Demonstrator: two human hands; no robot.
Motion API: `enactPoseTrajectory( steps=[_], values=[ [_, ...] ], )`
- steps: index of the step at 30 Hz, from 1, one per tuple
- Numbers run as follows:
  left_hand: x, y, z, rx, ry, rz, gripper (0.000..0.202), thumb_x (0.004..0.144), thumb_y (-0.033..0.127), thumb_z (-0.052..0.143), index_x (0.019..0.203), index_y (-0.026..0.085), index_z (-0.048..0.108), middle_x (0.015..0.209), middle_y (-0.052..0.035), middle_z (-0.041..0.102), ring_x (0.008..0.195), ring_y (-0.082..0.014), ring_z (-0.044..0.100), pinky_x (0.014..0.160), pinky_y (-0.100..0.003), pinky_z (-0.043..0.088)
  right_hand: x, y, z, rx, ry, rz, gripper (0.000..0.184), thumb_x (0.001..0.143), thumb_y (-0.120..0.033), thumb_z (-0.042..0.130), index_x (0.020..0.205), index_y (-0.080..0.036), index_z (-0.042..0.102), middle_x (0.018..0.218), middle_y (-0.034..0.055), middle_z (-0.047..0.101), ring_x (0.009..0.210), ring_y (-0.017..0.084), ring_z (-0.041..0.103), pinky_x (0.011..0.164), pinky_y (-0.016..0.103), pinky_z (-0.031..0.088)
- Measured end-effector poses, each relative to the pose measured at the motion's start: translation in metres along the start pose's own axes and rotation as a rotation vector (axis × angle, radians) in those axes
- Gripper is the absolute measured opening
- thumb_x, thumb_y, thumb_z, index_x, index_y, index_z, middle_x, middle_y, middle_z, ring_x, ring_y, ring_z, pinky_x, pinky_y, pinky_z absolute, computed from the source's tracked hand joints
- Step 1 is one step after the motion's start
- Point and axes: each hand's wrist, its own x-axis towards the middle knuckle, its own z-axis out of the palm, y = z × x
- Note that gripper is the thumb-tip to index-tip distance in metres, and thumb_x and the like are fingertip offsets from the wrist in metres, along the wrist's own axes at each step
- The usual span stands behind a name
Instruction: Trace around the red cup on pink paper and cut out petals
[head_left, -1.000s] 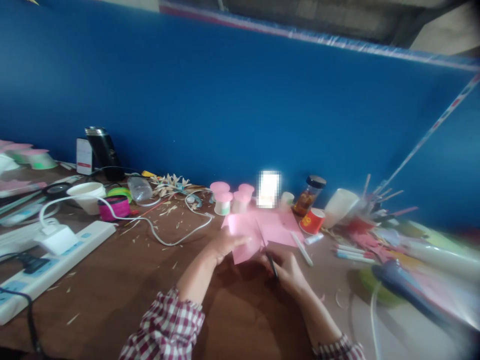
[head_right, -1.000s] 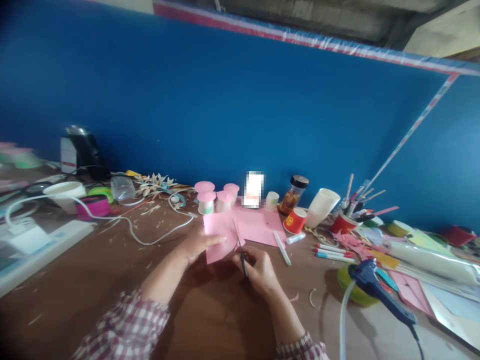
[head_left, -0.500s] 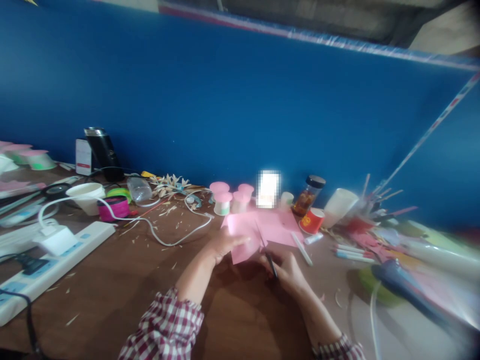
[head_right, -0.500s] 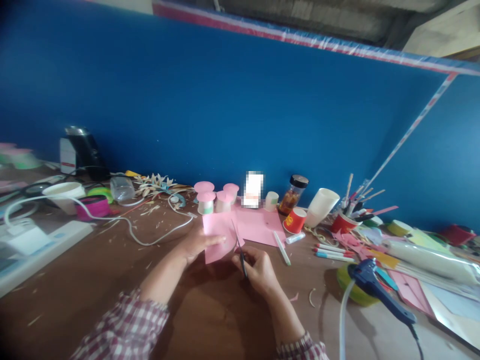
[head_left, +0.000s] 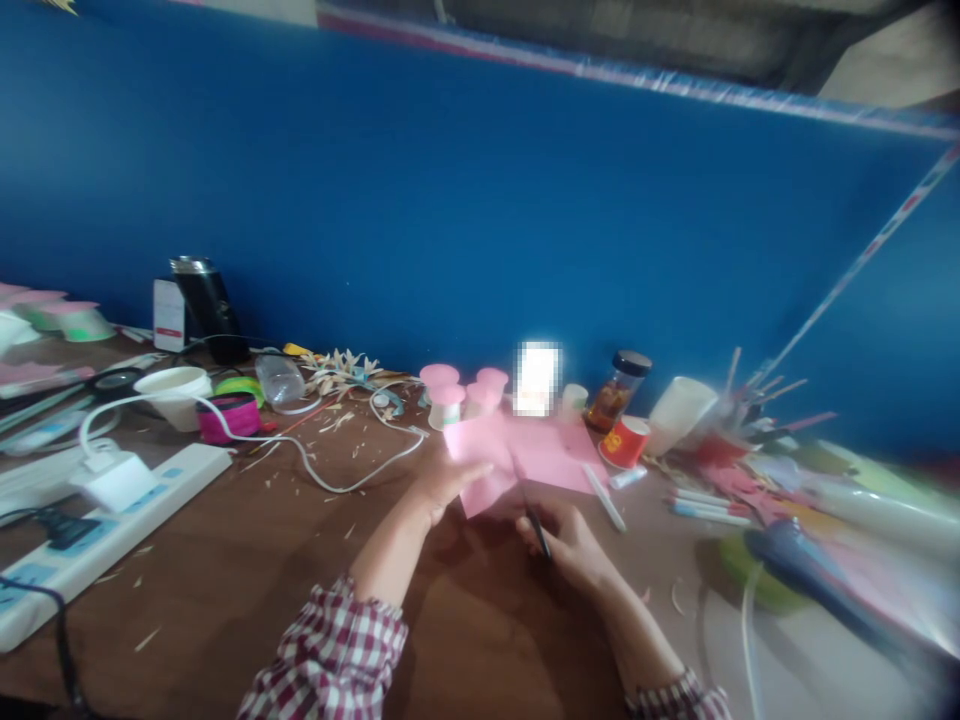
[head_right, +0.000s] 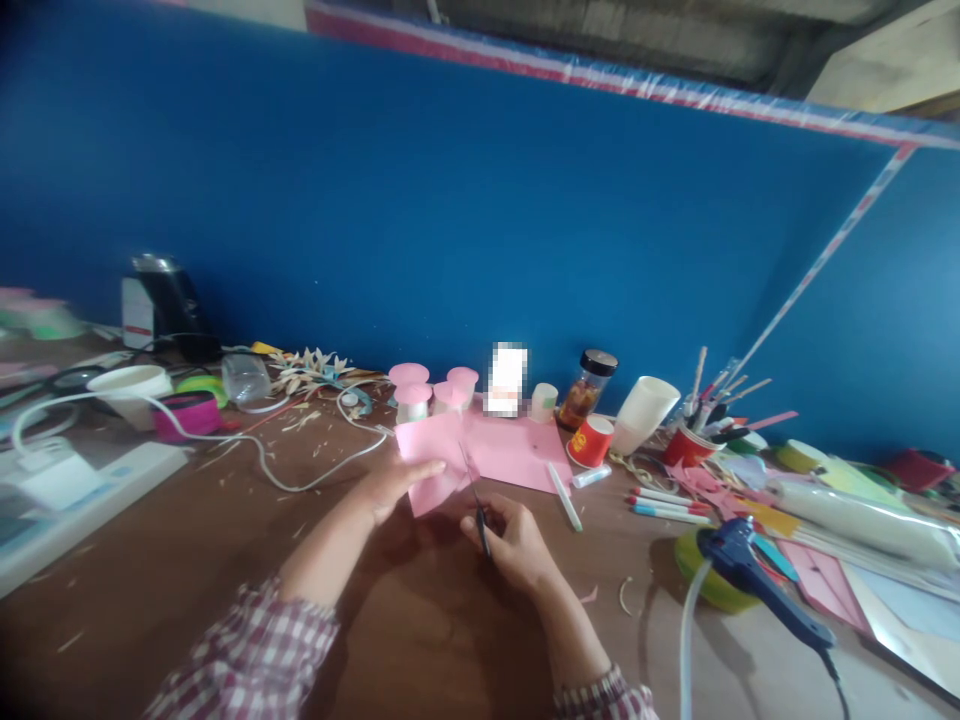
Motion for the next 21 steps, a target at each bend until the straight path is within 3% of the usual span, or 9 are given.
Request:
enactPoseTrajectory(
  steps=[4,8,11,16,21],
  values=[
    [0.006,-0.003,-0.002,-0.05,0.167,0.056,0.052,0.063,0.032,0.075,0.108,0.013,0.06,0.105,-0.0127,0.066,0.097,-0.0248,0.062,0.089,-0.037,0.045,0.004,0.005,-0.001,0.007,0.121,0.05,0.036,0.073,-0.043,0.066,0.092,-0.013,0.066,0.056,-0.0019,0.054,0.049,0.011,0.045,0.046,0.022,0.036],
    [0.006,-0.001,0.003,-0.069,0.234,0.01,0.054,0.062,0.032,0.076,0.11,0.014,0.058,0.107,-0.0132,0.065,0.1,-0.0254,0.061,0.09,-0.039,0.044,0.01,0.007,-0.005,0.014,0.373,0.004,0.034,0.068,-0.042,0.07,0.087,-0.014,0.068,0.057,0.0006,0.058,0.053,0.015,0.051,0.048,0.025,0.04],
    [0.0,0.002,0.009,-0.024,0.116,0.038,0.056,0.063,0.027,0.075,0.115,0.018,0.055,0.112,-0.0109,0.064,0.106,-0.0259,0.058,0.092,-0.04,0.044,0.013,0.008,-0.007,0.119,0.486,-0.064,0.042,0.064,-0.037,0.074,0.099,-0.017,0.065,0.07,0.0025,0.063,0.065,0.018,0.058,0.055,0.026,0.045],
    [-0.009,-0.004,0.017,0.043,-0.163,-0.032,0.053,0.064,0.028,0.075,0.113,0.018,0.058,0.114,-0.0099,0.063,0.108,-0.026,0.056,0.094,-0.038,0.043,0.011,0.003,-0.004,0.334,0.512,-0.053,0.053,0.063,-0.034,0.076,0.111,-0.02,0.058,0.091,0.0061,0.065,0.071,0.016,0.059,0.055,0.025,0.046],
    [-0.014,-0.009,0.016,0.101,-0.274,-0.149,0.055,0.06,0.029,0.078,0.11,0.016,0.06,0.109,-0.0112,0.065,0.105,-0.027,0.058,0.091,-0.039,0.045,0.007,-0.004,-0.001,0.409,0.49,0.018,0.047,0.065,-0.036,0.075,0.105,-0.018,0.061,0.07,0.0,0.06,0.057,0.012,0.054,0.049,0.022,0.043]
  ],
)
